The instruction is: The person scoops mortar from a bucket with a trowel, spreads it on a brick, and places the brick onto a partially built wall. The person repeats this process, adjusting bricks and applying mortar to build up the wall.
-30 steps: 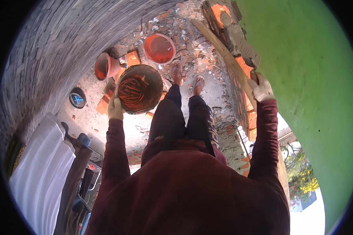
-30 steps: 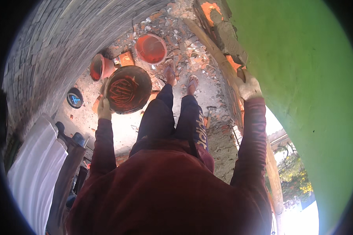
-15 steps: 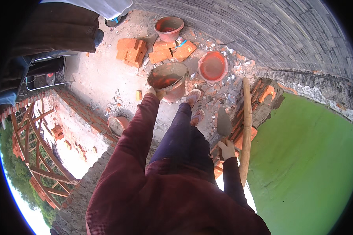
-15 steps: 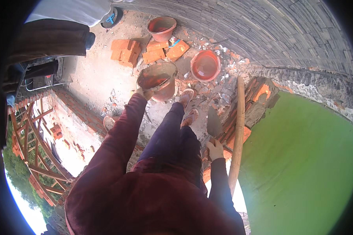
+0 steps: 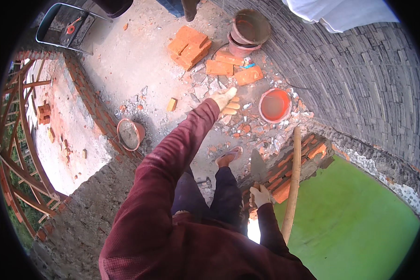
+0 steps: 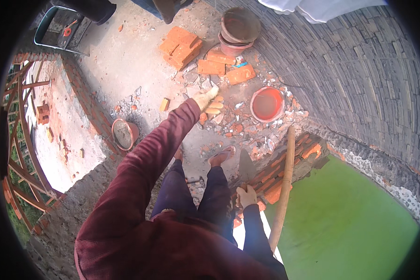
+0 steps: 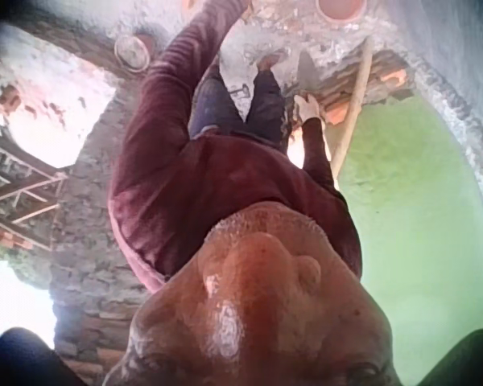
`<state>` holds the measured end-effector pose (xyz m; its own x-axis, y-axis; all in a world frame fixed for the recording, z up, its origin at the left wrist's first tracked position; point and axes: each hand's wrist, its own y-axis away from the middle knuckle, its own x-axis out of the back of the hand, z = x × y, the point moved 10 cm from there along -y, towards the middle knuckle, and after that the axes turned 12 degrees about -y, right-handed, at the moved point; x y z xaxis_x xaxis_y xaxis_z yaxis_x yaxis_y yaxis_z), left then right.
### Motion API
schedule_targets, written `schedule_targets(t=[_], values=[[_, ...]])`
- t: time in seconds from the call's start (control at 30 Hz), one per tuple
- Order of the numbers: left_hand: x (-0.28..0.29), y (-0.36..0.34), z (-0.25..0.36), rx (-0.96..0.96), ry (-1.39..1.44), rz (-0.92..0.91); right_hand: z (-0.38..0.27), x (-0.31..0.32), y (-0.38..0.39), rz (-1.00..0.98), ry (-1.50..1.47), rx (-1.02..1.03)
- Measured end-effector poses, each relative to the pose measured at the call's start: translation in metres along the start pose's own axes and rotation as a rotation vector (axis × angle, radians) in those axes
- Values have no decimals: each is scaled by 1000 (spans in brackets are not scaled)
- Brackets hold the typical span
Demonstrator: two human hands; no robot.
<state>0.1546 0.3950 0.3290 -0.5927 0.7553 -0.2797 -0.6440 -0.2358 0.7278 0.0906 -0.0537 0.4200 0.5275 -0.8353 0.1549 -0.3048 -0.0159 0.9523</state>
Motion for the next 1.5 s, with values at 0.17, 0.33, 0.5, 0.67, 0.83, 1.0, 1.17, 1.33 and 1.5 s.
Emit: schedule_targets(t=[0.17, 0.33, 0.5, 0.67, 0.83, 1.0, 1.17, 1.33, 1.5], values=[[188, 138, -252, 303, -128, 398, 49, -124, -1, -163, 9, -108], [396, 259, -392, 528, -46, 864, 93, -199, -5, -174, 61, -163], [571, 263, -387, 295, 639, 1406, 111, -204, -14, -97, 202, -215], [671, 251, -393, -177, 1021, 1279, 91, -164, 6, 29, 231, -197], [636, 211, -432, -92, 1533, 1303, 74, -137, 21, 88, 153, -175], [546, 229, -407, 71, 1340, 1344, 88, -116, 32, 183, -278, -128], [434, 197, -325, 215, 960, 1027, 128, -90, 43, 246, -314, -108], [253, 143, -247, 252, 540, 661, 157, -92, 32, 246, -563, -65], [129, 52, -250, 230, 367, 251, 150, -76, 24, 199, -538, -59]])
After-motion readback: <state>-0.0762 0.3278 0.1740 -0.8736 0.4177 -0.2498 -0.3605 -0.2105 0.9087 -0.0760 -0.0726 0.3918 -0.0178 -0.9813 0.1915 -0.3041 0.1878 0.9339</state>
